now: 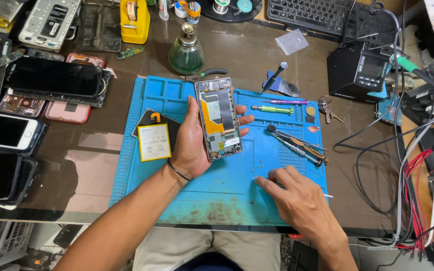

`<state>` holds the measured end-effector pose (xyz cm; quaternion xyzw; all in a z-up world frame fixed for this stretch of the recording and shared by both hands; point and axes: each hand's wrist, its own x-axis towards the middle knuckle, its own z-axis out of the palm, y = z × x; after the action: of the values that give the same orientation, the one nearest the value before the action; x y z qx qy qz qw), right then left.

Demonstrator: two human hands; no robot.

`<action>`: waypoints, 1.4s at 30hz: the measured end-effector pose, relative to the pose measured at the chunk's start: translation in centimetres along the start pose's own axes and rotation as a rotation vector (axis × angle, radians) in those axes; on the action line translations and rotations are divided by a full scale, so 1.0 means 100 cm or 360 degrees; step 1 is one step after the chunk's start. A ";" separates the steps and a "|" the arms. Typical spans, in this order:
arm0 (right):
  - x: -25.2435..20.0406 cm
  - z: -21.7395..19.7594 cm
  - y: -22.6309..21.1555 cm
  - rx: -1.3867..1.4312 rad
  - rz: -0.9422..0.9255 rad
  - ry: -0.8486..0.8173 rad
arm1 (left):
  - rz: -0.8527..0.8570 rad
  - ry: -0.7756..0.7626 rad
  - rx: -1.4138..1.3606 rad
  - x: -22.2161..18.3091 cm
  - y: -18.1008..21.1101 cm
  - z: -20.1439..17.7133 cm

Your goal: The person is repairing a disassembled smartphone on a blue workbench mat. They use a small white tool to clean the internal components and then use their fingers to peel back and reposition a black ribbon cable and a yellow battery connector.

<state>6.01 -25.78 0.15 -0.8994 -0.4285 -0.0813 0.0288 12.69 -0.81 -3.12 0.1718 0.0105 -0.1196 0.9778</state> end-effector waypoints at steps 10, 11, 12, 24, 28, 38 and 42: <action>0.001 -0.003 -0.003 -0.0183 -0.0046 -0.0058 | -0.0021 -0.0007 0.0036 -0.001 -0.003 -0.001; -0.002 -0.003 -0.003 -0.0239 -0.0067 -0.0089 | -0.0016 -0.0004 0.0034 -0.001 -0.003 0.000; -0.004 -0.003 -0.002 -0.0294 -0.0088 -0.0120 | -0.0012 0.0000 0.0032 -0.001 -0.003 0.000; -0.002 -0.009 -0.002 -0.0248 0.0091 0.0055 | -0.0212 -0.0031 -0.0106 0.001 -0.012 -0.009; 0.002 -0.002 -0.003 0.0126 0.0146 0.0136 | -0.0244 0.0007 -0.0089 0.001 -0.015 -0.009; 0.062 0.002 -0.033 0.0401 0.0029 0.0667 | -0.0321 0.0025 -0.0002 0.001 -0.021 -0.009; 0.075 0.007 -0.039 0.0341 0.0020 0.0770 | -0.0351 0.0141 0.0064 0.001 -0.019 -0.007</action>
<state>7.71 -17.53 0.65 -0.8483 -0.4097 -0.2480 0.2259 12.35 -2.34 -4.40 0.1943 0.0700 -0.2191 0.9536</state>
